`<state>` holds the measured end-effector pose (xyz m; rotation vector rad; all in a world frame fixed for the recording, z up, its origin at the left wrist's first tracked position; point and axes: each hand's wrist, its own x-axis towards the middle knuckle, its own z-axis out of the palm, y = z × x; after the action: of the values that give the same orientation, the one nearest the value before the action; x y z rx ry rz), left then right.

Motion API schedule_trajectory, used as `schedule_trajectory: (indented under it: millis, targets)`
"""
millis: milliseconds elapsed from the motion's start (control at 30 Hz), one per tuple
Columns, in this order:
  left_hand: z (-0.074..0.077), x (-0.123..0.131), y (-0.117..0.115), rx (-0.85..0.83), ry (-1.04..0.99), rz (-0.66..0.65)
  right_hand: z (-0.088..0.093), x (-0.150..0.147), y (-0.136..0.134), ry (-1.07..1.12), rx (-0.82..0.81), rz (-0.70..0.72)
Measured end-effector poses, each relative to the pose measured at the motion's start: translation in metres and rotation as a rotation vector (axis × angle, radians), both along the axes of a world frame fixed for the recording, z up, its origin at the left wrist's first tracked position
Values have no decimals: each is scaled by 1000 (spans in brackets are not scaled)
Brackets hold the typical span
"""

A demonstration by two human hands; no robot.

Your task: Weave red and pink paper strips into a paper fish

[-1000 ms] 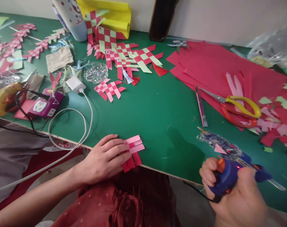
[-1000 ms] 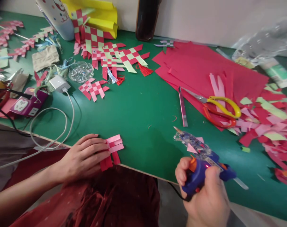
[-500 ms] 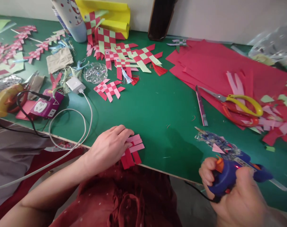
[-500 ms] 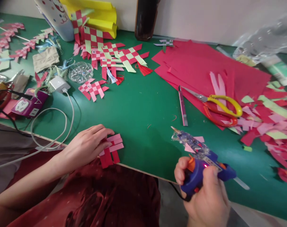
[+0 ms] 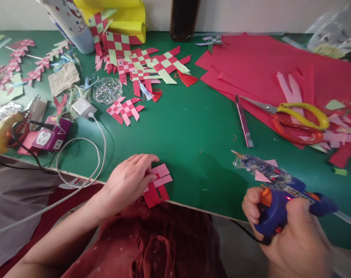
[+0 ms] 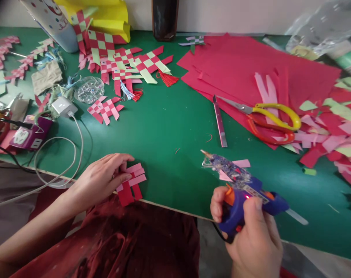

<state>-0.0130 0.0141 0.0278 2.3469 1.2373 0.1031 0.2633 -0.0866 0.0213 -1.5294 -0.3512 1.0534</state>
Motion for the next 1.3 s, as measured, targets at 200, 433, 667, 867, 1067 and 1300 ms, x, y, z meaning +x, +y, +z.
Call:
schedule_trajectory:
  millis: [200, 433, 667, 867, 1067, 1300]
  targets:
    - [4, 2, 3, -38, 32, -44, 2, -2, 2, -52, -17, 9]
    - [3, 3, 1, -69, -15, 34, 3, -3, 2, -53, 8, 16]
    - [1, 0, 0, -34, -77, -8, 1, 0, 1, -67, 6, 45]
    - [-2, -3, -2, 5, -144, -24, 0, 1, 3, -80, 6, 69]
    - [-2, -8, -2, 58, -148, 39, -1, 3, 0, -48, -26, 61]
    - [5, -38, -14, 157, -52, -383, 0, 2, 3, -61, -23, 44]
